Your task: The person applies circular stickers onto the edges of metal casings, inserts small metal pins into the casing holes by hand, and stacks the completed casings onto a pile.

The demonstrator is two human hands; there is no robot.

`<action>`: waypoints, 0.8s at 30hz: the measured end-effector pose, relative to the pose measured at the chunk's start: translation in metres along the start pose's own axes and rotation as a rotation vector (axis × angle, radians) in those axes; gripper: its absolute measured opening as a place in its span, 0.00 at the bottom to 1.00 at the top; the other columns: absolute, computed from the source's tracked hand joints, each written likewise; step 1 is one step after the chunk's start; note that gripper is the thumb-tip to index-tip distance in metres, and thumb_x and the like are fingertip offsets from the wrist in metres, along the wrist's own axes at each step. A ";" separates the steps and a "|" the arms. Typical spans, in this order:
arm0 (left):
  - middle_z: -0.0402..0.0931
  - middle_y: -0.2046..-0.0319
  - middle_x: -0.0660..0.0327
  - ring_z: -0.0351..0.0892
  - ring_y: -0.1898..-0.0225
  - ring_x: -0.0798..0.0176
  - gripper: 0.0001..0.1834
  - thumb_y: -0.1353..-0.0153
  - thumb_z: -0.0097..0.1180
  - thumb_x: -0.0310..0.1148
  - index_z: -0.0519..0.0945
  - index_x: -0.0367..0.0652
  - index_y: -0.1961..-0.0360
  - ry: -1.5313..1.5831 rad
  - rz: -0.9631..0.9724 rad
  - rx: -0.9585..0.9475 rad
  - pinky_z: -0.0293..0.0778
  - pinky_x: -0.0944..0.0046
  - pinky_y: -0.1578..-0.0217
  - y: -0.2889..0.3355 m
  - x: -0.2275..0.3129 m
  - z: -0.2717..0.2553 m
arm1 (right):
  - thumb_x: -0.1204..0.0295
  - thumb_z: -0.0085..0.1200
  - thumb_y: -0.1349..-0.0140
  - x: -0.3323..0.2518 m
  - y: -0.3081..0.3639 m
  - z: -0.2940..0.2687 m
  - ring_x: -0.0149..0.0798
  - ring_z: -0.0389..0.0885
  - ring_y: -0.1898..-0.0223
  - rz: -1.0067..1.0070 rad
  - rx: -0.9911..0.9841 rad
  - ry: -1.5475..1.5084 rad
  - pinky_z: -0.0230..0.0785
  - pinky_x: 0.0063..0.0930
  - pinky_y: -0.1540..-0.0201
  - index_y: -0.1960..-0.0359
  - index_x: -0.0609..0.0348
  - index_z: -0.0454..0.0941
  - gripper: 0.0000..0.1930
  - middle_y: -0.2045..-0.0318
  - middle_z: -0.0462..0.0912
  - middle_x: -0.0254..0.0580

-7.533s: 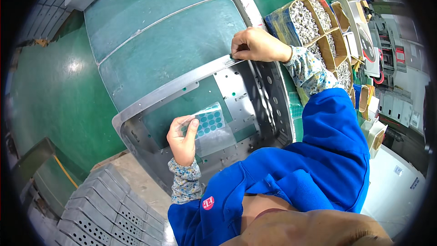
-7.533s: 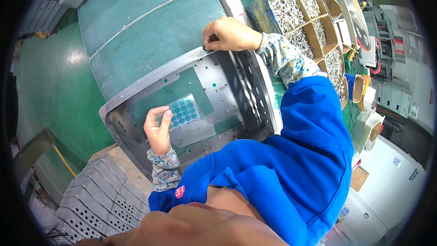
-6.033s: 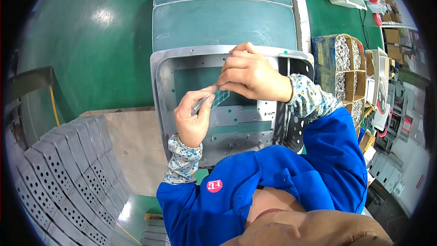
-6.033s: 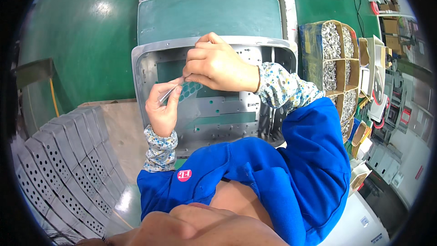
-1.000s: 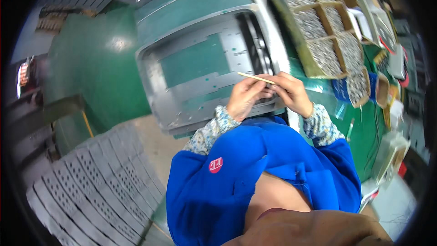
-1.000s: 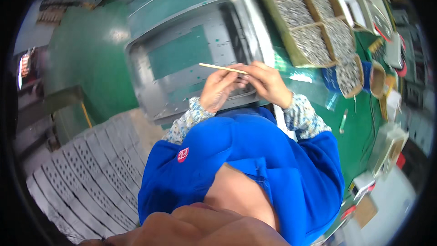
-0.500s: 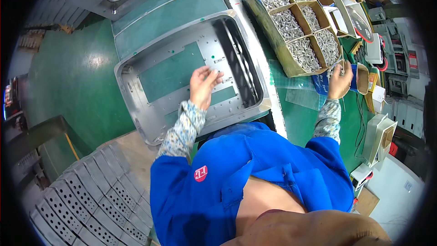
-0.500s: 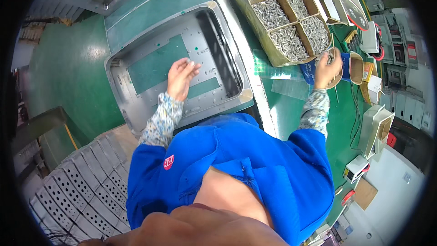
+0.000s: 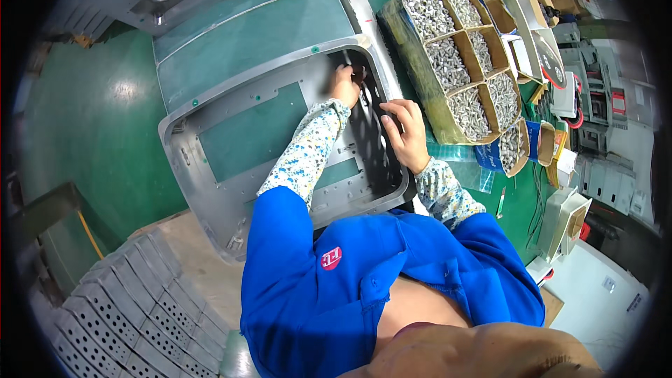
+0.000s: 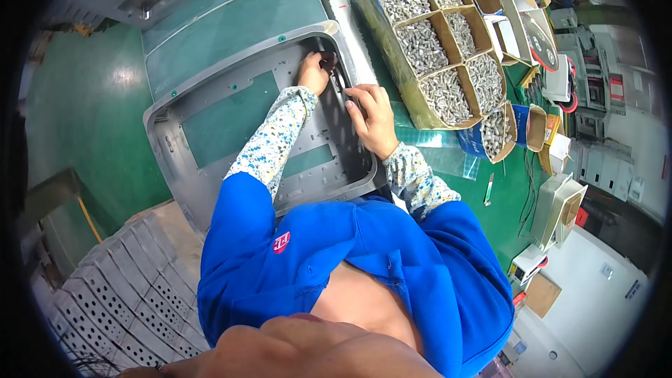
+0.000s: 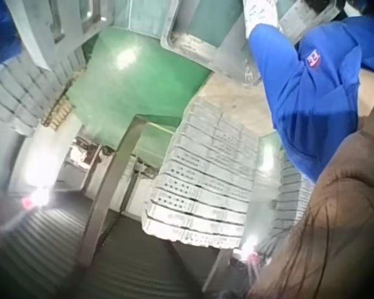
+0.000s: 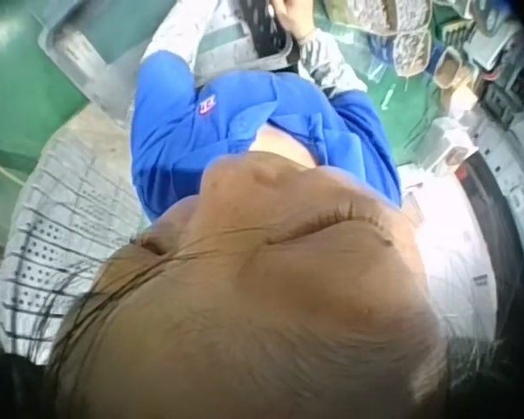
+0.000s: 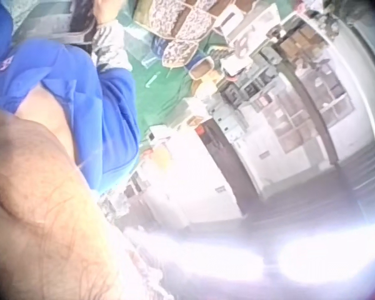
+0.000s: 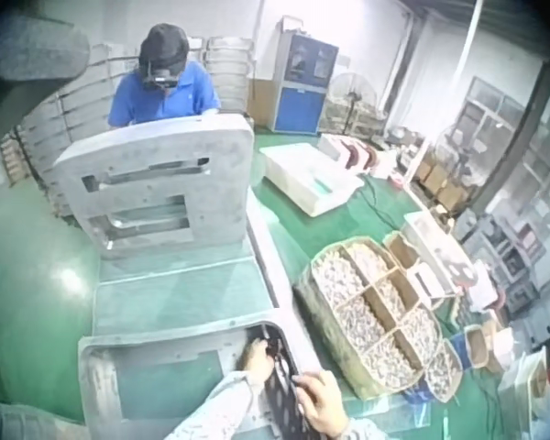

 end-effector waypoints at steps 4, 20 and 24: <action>0.76 0.73 0.51 0.77 0.72 0.52 0.07 0.51 0.54 0.20 0.74 0.37 0.69 0.185 -0.018 -0.015 0.72 0.58 0.71 -0.002 0.007 -0.007 | 0.76 0.51 0.48 0.006 0.000 0.005 0.46 0.70 0.61 0.059 -0.004 -0.078 0.61 0.33 0.57 0.64 0.58 0.75 0.09 0.65 0.74 0.44; 0.71 0.56 0.58 0.71 0.55 0.63 0.15 0.44 0.46 0.18 0.68 0.34 0.53 0.592 -0.413 -0.170 0.67 0.65 0.52 0.014 -0.045 0.016 | 0.74 0.53 0.49 0.036 0.004 0.000 0.42 0.68 0.60 0.069 0.001 -0.330 0.58 0.34 0.57 0.62 0.53 0.76 0.11 0.61 0.72 0.39; 0.71 0.57 0.58 0.71 0.56 0.63 0.14 0.42 0.44 0.21 0.68 0.34 0.53 0.420 -0.461 -0.288 0.68 0.66 0.55 0.044 -0.088 0.012 | 0.73 0.55 0.52 0.037 0.006 -0.001 0.42 0.68 0.60 0.100 0.035 -0.413 0.57 0.34 0.57 0.62 0.51 0.75 0.13 0.61 0.72 0.36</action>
Point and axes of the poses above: each hand's wrist, its own y-axis away from the middle knuckle, its own z-axis out of the palm, x = y × z, the point moved 6 cm from there along -y, towards the middle knuckle
